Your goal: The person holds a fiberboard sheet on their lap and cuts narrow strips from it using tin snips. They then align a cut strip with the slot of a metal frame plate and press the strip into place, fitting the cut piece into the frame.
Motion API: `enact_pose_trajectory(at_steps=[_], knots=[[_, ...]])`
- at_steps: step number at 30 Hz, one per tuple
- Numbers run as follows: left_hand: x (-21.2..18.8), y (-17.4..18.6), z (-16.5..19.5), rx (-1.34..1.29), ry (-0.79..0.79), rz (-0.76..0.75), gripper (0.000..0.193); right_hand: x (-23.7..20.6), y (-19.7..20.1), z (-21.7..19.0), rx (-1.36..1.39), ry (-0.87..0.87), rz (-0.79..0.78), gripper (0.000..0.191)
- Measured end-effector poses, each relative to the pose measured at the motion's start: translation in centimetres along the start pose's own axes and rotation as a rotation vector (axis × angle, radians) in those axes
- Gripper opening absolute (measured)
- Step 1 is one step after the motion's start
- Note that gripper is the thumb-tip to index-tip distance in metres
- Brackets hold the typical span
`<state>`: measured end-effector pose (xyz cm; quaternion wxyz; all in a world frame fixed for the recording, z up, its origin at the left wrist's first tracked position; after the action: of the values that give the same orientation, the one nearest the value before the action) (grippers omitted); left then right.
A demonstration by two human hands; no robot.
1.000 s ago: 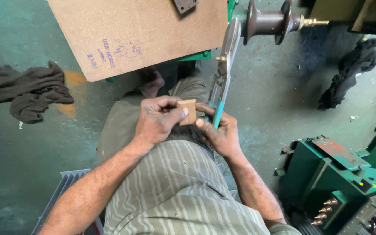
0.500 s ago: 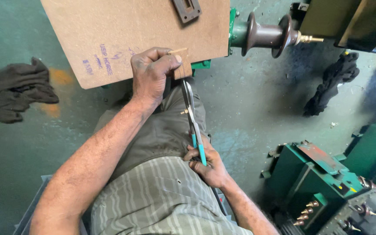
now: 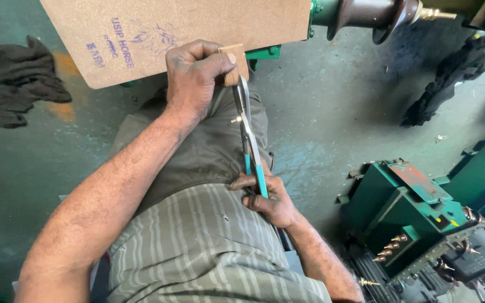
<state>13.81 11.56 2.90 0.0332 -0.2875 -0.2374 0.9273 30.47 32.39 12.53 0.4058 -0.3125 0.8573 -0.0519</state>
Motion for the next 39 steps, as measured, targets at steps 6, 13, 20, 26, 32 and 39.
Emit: enact_pose_trajectory(at_steps=[6, 13, 20, 26, 32, 39], knots=[[0.0, 0.2, -0.6, -0.009, 0.014, -0.042, 0.011, 0.1, 0.2, -0.5, 0.037, 0.01, -0.041, 0.047], [-0.5, 0.1, -1.8, 0.041, 0.022, -0.039, 0.012, -0.1, 0.1, -1.2, 0.23, 0.002, -0.042, 0.051], [-0.8, 0.5, -2.5, 0.057, 0.018, -0.063, 0.012, 0.6, 0.6, 0.7, -0.138, -0.002, 0.031, 0.046], [-0.7, 0.5, -2.1, -0.074, 0.074, -0.159, 0.013, 1.7, 0.3, 2.5, -0.22, -0.004, 0.152, 0.038], [-0.7, 0.5, -0.8, 0.314, -0.011, -0.18, 0.042, 2.0, -0.2, 1.6, -0.294, 0.063, 0.178, 0.037], [-0.8, 0.7, -0.1, 0.386, -0.108, -0.287, 0.027, 1.4, -0.5, 1.6, -0.25, -0.067, 0.2, 0.024]])
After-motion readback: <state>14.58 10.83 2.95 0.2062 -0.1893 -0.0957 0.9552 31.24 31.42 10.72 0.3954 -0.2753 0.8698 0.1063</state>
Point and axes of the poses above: each hand's wrist, its own x-axis towards the middle knuckle, its own y-axis out of the back of the hand, z = x × y, the point moved 1 cm from there along x, towards the middle knuckle, and after that the axes turned 12 degrees about -z, right-handed, at the moved point
